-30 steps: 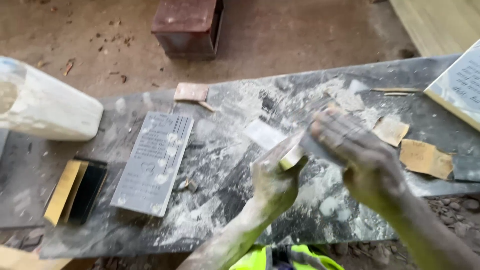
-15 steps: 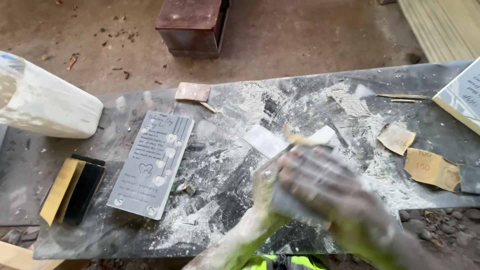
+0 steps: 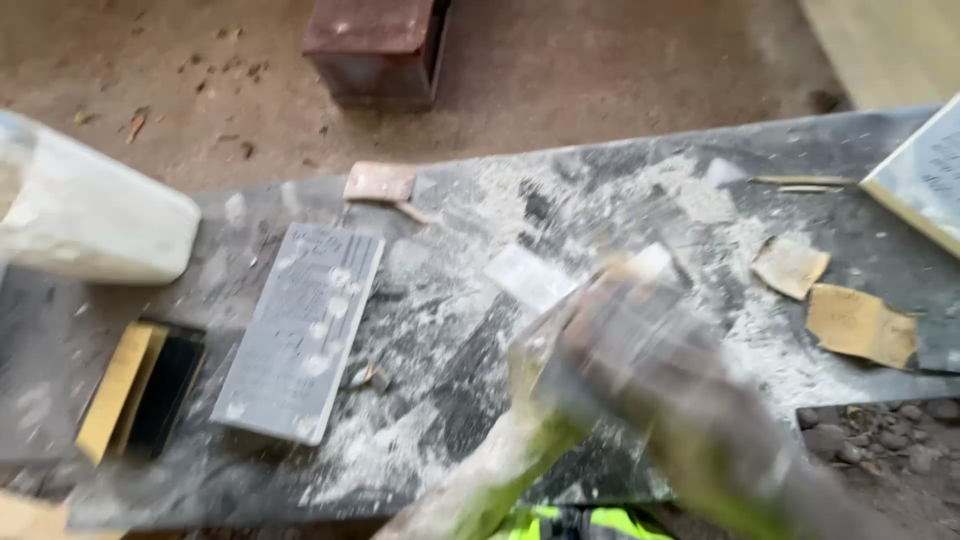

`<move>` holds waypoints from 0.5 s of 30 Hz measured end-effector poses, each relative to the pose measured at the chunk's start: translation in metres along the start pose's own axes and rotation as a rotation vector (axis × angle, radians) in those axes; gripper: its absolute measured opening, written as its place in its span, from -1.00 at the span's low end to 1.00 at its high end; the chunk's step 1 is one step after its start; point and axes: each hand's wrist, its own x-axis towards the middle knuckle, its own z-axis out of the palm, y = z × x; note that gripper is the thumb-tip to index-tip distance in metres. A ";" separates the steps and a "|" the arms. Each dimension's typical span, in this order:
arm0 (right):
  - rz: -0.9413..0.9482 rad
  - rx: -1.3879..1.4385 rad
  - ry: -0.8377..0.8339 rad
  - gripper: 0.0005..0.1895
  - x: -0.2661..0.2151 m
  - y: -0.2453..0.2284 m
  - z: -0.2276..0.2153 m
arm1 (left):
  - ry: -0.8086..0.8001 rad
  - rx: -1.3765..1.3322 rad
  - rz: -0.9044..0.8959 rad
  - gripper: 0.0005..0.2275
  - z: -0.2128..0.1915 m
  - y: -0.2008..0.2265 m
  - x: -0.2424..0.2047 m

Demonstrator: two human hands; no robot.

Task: Sanding the edges and surfaces of a stone plaque using sandpaper and a sanding block

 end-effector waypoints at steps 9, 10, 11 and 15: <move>-0.045 -0.055 0.033 -0.58 -0.019 0.032 0.003 | 0.013 -0.055 -0.053 -0.76 -0.005 0.002 0.002; -0.209 -0.185 -0.026 -0.59 -0.022 0.024 0.008 | 0.026 -0.100 -0.046 -0.77 -0.002 0.003 0.005; -0.371 -0.314 -0.090 -0.29 -0.025 0.016 0.014 | 0.039 -0.144 -0.040 -0.78 0.000 0.004 0.006; -0.218 -0.149 0.026 -0.67 -0.015 0.043 -0.010 | 0.062 -0.247 -0.085 -0.73 -0.006 0.007 -0.011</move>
